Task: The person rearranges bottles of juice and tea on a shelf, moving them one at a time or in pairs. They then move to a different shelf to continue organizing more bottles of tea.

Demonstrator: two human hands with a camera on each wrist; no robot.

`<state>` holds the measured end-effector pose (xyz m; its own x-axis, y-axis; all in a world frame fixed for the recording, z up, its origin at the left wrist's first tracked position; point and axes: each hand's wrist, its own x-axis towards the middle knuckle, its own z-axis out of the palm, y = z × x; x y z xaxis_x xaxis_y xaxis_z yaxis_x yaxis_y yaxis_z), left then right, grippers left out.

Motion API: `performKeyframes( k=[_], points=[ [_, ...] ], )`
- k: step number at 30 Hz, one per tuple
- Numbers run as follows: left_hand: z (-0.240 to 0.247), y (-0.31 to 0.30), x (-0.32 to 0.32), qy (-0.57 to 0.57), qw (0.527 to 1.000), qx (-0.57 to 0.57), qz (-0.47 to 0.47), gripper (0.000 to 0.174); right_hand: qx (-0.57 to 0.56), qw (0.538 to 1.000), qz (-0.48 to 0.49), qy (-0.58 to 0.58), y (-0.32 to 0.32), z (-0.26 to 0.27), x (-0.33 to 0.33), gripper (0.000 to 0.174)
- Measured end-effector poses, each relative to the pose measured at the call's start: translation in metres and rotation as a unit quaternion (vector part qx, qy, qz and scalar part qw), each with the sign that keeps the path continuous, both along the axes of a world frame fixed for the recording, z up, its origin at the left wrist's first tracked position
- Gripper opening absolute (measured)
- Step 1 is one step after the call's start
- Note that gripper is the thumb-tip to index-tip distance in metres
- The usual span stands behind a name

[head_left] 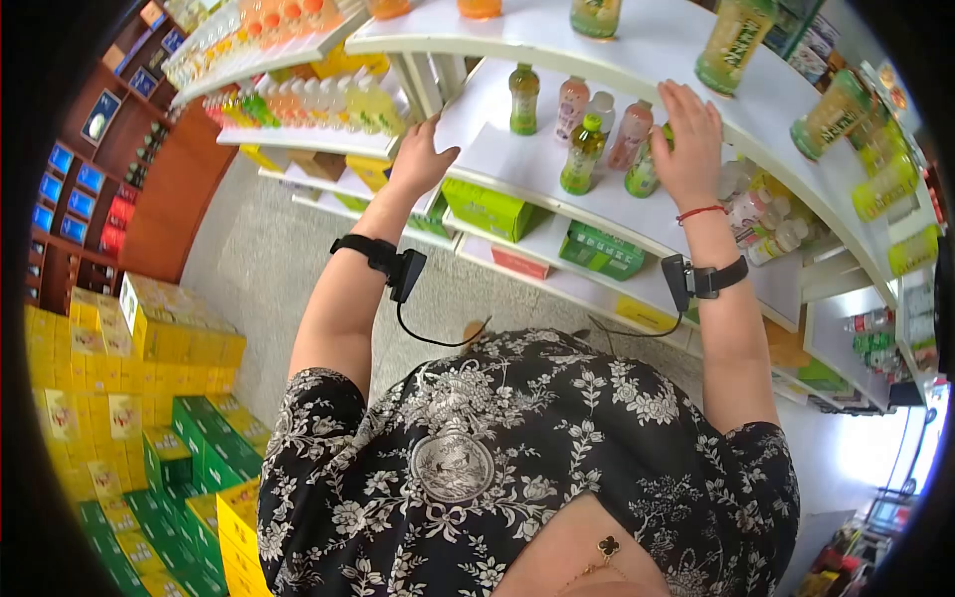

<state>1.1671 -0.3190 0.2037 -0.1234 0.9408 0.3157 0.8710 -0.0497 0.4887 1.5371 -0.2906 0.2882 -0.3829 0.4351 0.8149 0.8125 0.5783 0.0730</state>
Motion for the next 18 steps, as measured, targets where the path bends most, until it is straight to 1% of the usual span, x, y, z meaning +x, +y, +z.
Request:
performKeyframes(
  k=[1, 4, 7, 9, 11, 16, 17, 18],
  points=[
    [-0.006, -0.006, 0.003, -0.002, 1.0, -0.014, 0.009, 0.069, 0.019, 1.0, -0.009, 0.003, 0.002, -0.001, 0.0, 0.047],
    [-0.024, -0.009, 0.003, -0.01, 0.998, -0.052, 0.014, 0.07, 0.017, 1.0, -0.006, 0.002, 0.005, -0.005, -0.001, 0.046],
    [-0.042, 0.006, -0.002, -0.013, 0.997, -0.071, -0.001, 0.071, 0.016, 1.0, -0.01, 0.008, 0.007, -0.007, -0.004, 0.046],
    [-0.051, 0.024, -0.002, -0.024, 0.995, -0.093, -0.016, 0.072, 0.007, 0.999, -0.043, 0.001, 0.006, -0.006, -0.006, 0.046],
    [-0.054, 0.046, 0.003, -0.022, 0.996, -0.083, -0.024, 0.074, 0.012, 0.999, -0.046, 0.002, 0.01, -0.007, -0.008, 0.045],
    [-0.056, 0.111, 0.023, -0.089, 0.991, -0.063, -0.074, 0.084, 0.031, 0.997, -0.065, 0.011, 0.009, -0.006, -0.015, 0.042],
    [-0.055, 0.124, 0.026, -0.069, 0.993, -0.059, -0.076, 0.087, 0.024, 0.997, -0.069, 0.015, 0.009, -0.007, -0.017, 0.042],
    [-0.052, 0.137, 0.029, -0.075, 0.994, -0.048, -0.068, 0.087, 0.013, 0.997, -0.075, 0.018, 0.007, -0.007, -0.017, 0.041]
  ],
)
